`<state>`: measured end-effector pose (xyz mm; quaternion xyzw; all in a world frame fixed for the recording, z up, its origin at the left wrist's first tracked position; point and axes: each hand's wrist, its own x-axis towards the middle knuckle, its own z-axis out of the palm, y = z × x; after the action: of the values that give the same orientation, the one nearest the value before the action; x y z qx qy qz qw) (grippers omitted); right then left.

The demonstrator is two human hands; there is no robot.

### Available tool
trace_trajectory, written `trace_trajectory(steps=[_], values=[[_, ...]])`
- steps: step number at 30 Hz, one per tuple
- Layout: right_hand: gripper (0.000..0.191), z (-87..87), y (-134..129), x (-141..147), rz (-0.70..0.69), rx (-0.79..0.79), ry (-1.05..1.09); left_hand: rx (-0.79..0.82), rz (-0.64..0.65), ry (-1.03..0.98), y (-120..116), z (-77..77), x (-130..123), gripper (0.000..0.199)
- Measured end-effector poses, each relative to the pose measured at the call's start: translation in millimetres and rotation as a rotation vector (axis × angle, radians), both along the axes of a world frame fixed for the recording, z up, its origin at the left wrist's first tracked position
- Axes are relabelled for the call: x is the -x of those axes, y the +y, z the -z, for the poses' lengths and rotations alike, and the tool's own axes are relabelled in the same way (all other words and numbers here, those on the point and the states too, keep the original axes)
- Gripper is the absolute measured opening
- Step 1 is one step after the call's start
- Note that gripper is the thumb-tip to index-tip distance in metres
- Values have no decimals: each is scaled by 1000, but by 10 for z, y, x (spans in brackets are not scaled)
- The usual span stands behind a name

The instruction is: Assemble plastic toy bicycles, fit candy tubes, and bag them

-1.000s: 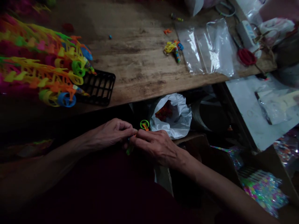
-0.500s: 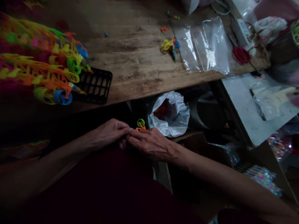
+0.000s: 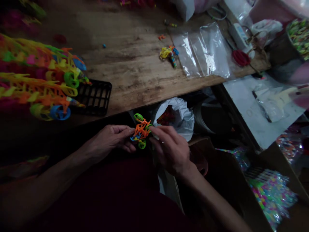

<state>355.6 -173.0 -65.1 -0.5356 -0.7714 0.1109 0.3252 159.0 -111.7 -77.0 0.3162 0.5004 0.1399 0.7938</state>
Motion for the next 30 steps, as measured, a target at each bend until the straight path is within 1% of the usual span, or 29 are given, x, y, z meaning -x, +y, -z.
trace_trajectory(steps=[1, 2, 3, 4, 6, 7, 9, 11, 12, 14, 16, 18, 20, 23, 26, 30], values=[[33, 36, -36, -14, 128, 11, 86, 2, -16, -24, 3, 5, 6, 20], [34, 82, -62, -17, 211, 66, 175, 2, -30, -62, 3, 15, 15, 21], [35, 131, -76, -7, 252, 158, 273, 0, -43, -108, 3, 29, 24, 22], [36, 180, -78, 17, 249, 280, 376, 0, -52, -155, 2, 42, 32, 22], [37, 262, -47, 100, 153, 533, 581, -6, -56, -215, -3, 60, 43, 23], [36, 290, -20, 151, 104, 619, 679, -21, -56, -213, -5, 61, 46, 23], [31, 315, 45, 246, 48, 726, 856, -109, -57, -144, -11, 54, 48, 25], [28, 309, 105, 307, 26, 838, 1000, -230, -56, -60, -16, 37, 48, 27], [28, 297, 131, 320, 13, 906, 1064, -274, -57, -47, -16, 27, 48, 28], [29, 264, 169, 324, -35, 1033, 1187, -284, -68, -112, -13, 4, 46, 28], [30, 223, 196, 319, -41, 1061, 1265, -245, -96, -217, -4, -19, 44, 25], [27, 182, 215, 328, 10, 1011, 1257, -230, -113, -261, 5, -40, 44, 24], [24, 153, 227, 357, 64, 977, 1244, -243, -112, -239, 11, -57, 48, 24], [25, 150, 234, 411, 84, 1017, 1348, -243, -85, -207, 14, -80, 59, 25], [23, 193, 231, 441, 130, 1008, 1413, -229, -63, -151, 23, -97, 63, 28], [18, 256, 218, 455, 211, 951, 1385, -207, -51, -113, 37, -91, 50, 28]])
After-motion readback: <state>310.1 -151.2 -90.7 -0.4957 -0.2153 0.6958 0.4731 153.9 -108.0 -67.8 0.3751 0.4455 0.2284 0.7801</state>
